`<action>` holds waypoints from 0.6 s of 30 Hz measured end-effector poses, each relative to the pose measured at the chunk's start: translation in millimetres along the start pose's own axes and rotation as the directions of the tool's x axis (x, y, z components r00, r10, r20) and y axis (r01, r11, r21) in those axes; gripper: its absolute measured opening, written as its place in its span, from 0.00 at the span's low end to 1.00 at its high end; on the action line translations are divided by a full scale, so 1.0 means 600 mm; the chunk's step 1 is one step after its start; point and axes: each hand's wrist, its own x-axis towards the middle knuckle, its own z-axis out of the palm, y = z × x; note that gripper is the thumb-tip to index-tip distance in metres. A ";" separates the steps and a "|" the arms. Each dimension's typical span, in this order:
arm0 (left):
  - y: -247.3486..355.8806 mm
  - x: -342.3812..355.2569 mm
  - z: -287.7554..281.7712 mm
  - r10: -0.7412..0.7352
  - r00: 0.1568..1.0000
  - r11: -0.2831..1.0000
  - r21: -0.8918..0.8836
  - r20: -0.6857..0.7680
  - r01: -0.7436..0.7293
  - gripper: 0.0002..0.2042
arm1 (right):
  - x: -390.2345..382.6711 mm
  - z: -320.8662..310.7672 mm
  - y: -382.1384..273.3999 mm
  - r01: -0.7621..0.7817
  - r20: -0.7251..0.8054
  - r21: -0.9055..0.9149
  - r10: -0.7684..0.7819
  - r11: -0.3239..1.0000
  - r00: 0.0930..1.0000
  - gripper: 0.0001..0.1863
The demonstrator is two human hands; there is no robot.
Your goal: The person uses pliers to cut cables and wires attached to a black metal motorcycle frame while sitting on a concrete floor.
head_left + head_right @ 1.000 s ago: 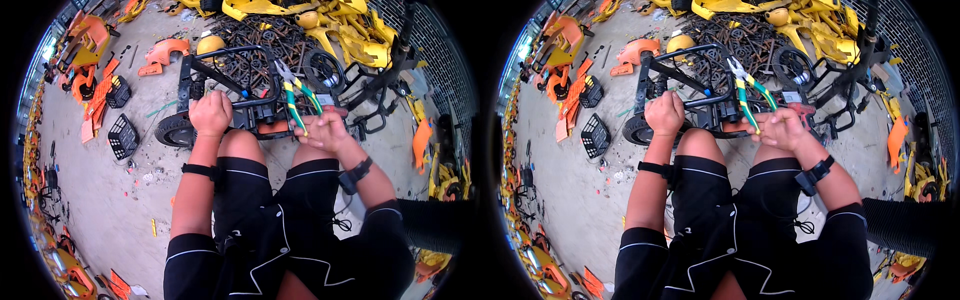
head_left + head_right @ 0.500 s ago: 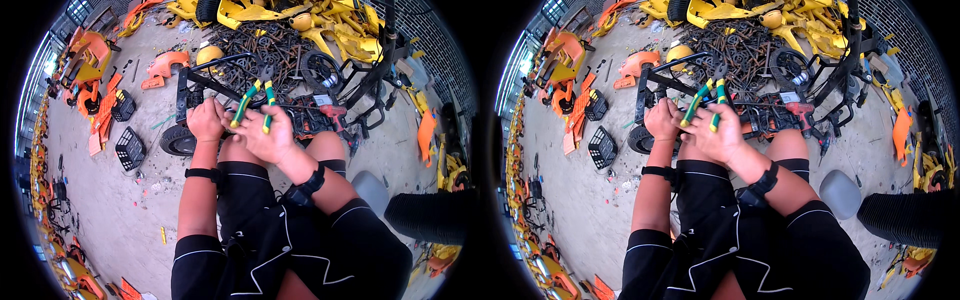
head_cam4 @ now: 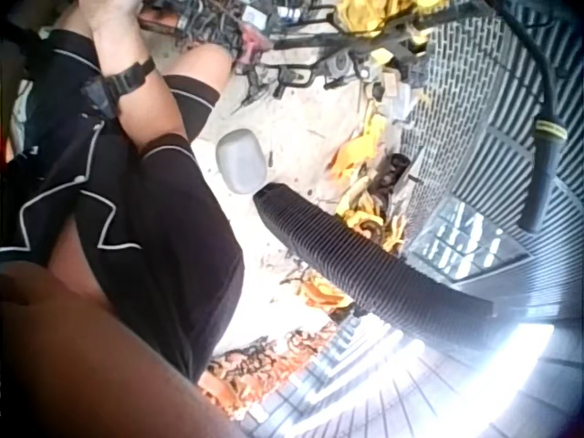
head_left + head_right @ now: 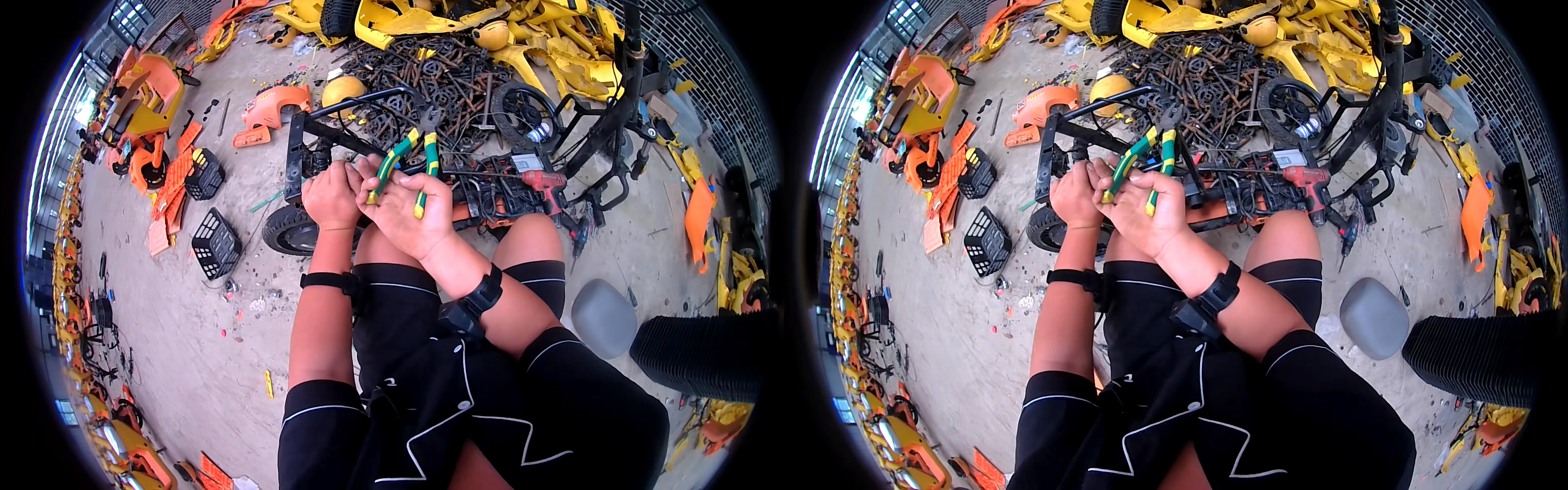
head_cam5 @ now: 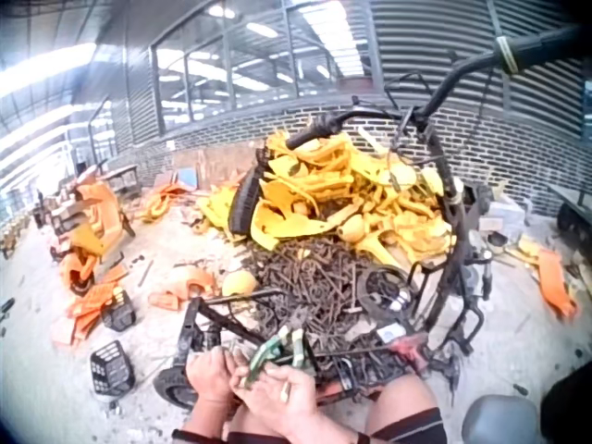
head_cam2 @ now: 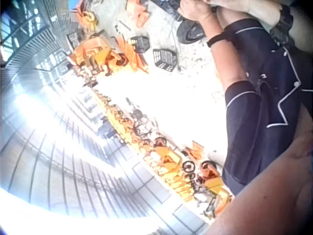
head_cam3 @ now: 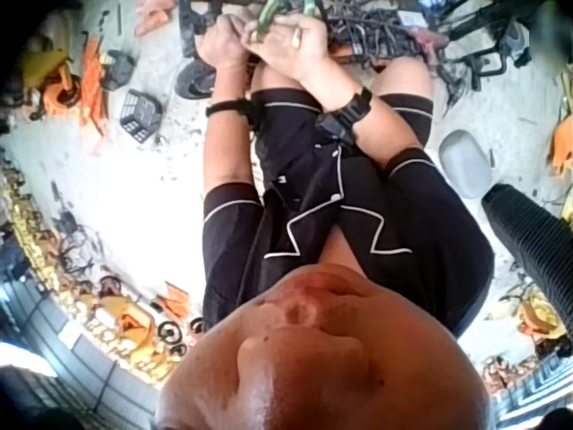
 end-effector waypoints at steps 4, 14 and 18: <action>0.000 0.002 -0.016 0.012 1.000 1.000 0.001 0.022 -0.012 0.06 | -0.037 0.014 -0.044 -0.126 -0.090 -0.138 0.114 0.982 0.989 0.36; -0.007 -0.004 -0.018 -0.047 0.999 0.999 -0.020 0.023 0.047 0.08 | -0.036 0.014 -0.041 -0.163 -0.040 -0.070 0.161 0.984 0.986 0.29; -0.011 -0.008 0.026 -0.004 0.992 0.996 0.093 0.124 -0.007 0.09 | 0.076 0.016 0.056 0.208 0.007 0.001 -0.208 0.978 0.978 0.25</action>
